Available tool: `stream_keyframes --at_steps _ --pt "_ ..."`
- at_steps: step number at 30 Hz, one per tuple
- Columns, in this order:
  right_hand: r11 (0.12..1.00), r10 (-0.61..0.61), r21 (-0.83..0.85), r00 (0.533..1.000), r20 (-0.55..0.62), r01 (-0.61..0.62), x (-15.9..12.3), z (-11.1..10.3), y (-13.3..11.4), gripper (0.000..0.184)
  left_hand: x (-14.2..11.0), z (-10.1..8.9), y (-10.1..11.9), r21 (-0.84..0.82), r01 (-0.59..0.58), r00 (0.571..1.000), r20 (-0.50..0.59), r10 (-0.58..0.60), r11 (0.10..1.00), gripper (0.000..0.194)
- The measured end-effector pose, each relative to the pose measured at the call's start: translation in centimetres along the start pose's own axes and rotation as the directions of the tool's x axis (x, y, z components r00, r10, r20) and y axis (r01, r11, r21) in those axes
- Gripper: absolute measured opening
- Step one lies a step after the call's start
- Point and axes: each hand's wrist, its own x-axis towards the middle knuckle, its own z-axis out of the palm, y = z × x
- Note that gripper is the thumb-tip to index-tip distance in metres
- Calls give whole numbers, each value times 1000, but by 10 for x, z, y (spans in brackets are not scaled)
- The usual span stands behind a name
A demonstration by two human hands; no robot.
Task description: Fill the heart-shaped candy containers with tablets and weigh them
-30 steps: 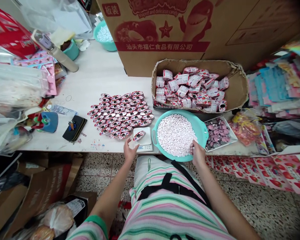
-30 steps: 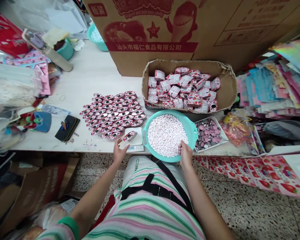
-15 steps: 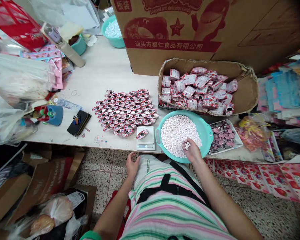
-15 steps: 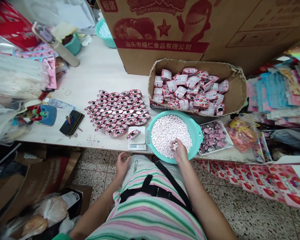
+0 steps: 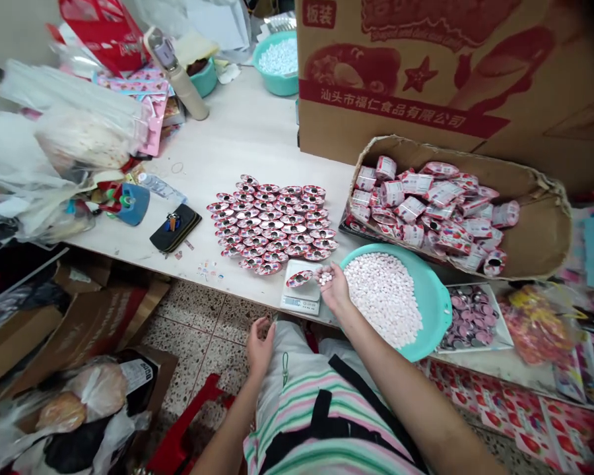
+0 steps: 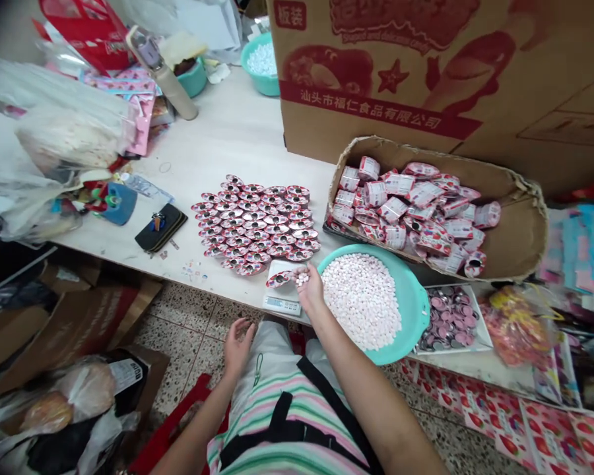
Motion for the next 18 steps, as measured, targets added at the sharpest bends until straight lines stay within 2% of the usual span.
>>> stream_keyframes --at_steps 3,6,9,12,18 --pt "1000 27 -14 1000 -4 -27 8 17 19 25 -8 -5 -12 -10 61 997 -40 -61 998 41" --pt "990 -55 -131 998 -28 51 11 26 34 28 -16 -8 -25 -48 128 988 -75 -132 991 40" --pt "955 -143 -269 988 -56 123 13 28 44 34 -23 -7 -35 -74 168 980 -99 -174 983 37" --pt "925 -211 -338 975 -73 175 15 26 50 39 -28 -4 -42 -95 185 973 -124 -196 978 36" --pt "905 -238 -376 969 -64 197 16 26 57 43 -29 0 -52 -123 212 966 -127 -227 970 36"
